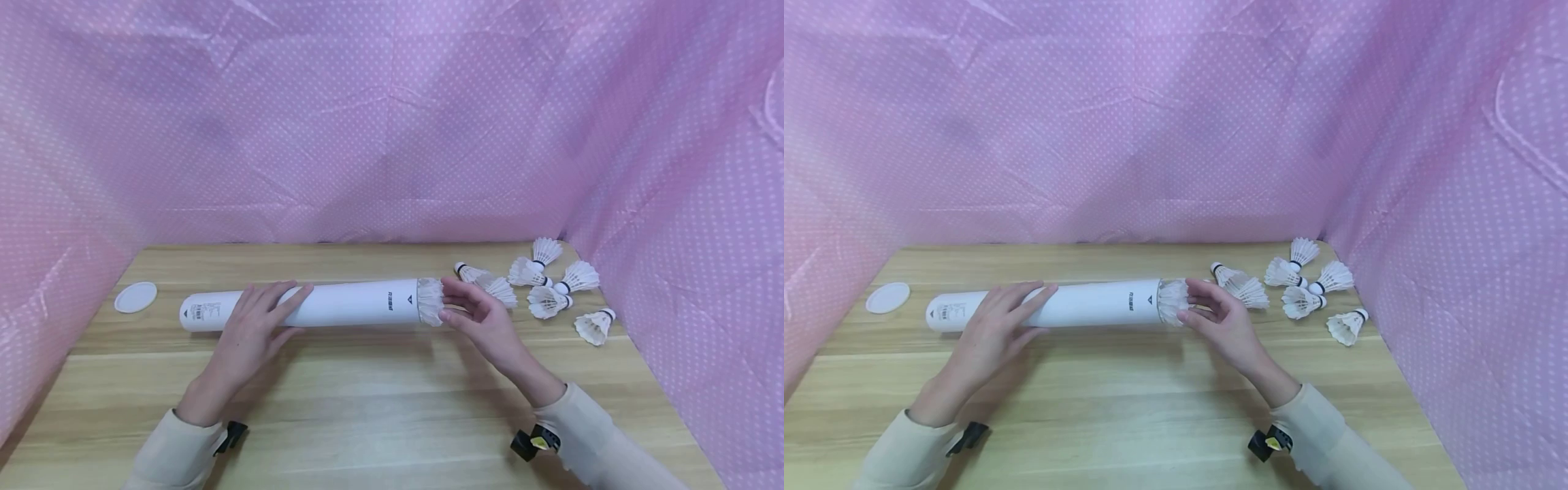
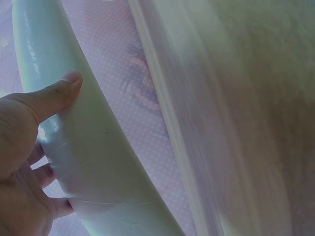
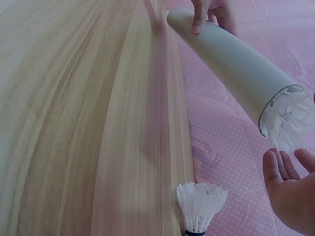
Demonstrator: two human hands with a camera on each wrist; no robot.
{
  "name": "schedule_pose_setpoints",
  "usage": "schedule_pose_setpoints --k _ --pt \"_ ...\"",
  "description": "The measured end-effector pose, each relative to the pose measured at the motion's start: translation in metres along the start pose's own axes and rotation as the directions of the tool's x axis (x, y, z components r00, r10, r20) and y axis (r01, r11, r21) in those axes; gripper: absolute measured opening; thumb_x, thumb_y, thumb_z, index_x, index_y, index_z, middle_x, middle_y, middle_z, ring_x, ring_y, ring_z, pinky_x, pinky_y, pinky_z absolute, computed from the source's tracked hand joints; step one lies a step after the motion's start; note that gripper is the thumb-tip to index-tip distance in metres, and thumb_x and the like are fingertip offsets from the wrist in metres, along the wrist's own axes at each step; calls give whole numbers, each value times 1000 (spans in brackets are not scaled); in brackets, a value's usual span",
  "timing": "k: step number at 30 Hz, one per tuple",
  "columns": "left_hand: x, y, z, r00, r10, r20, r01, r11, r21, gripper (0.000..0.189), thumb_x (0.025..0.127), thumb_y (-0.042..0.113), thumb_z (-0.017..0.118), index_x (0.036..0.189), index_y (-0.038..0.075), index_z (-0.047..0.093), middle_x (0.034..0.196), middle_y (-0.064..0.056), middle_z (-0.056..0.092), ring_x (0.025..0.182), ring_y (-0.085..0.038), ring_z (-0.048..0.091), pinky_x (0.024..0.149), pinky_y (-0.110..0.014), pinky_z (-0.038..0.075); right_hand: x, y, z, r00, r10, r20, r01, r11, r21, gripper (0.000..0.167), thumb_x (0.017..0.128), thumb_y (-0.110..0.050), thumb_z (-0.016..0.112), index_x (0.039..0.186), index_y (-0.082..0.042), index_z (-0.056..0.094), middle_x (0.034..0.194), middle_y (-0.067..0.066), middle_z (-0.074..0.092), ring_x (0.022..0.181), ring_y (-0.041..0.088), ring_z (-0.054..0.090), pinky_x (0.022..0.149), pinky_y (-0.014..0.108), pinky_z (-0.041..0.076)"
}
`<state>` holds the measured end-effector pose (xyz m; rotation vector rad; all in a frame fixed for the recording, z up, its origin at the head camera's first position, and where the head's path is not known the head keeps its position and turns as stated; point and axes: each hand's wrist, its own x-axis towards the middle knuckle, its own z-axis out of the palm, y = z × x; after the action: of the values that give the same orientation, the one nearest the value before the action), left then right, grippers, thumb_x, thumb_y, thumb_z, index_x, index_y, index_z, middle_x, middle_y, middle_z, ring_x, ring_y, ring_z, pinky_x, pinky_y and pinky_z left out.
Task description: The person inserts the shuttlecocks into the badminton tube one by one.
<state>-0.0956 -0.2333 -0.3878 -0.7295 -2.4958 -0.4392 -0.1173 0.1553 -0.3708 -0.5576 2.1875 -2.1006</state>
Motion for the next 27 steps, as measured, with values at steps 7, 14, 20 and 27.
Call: schedule_pose_setpoints --k 7,14,20,27 --pt "-2 2 0 1000 -7 12 7 1000 -7 84 71 8 91 146 19 55 137 -13 56 122 -37 53 108 -70 30 0 1 1 1000 17 -5 -17 1000 -2 50 90 3 71 137 8 54 136 21 57 117 22 58 98 26 51" --pt "-3 1 0 1000 4 6 -4 1000 -13 84 70 8 91 146 18 55 138 -13 55 122 -37 53 108 -65 33 3 0 3 1000 31 1 -31 999 18 50 89 4 72 136 9 55 135 22 58 114 21 60 96 28 53" --pt "-4 1 -2 1000 25 -8 -25 1000 -12 85 69 9 90 146 17 55 137 -15 56 119 -38 54 105 -63 36 4 1 3 998 58 9 -58 998 -18 49 89 0 74 136 5 58 132 18 60 115 21 59 96 27 53" --pt "-5 4 -3 1000 8 8 -8 1000 0 87 69 7 91 147 19 53 140 -13 54 123 -37 53 107 -69 32 3 0 3 998 68 14 -68 997 -28 49 89 -1 75 135 3 59 130 17 61 116 24 59 95 28 54"
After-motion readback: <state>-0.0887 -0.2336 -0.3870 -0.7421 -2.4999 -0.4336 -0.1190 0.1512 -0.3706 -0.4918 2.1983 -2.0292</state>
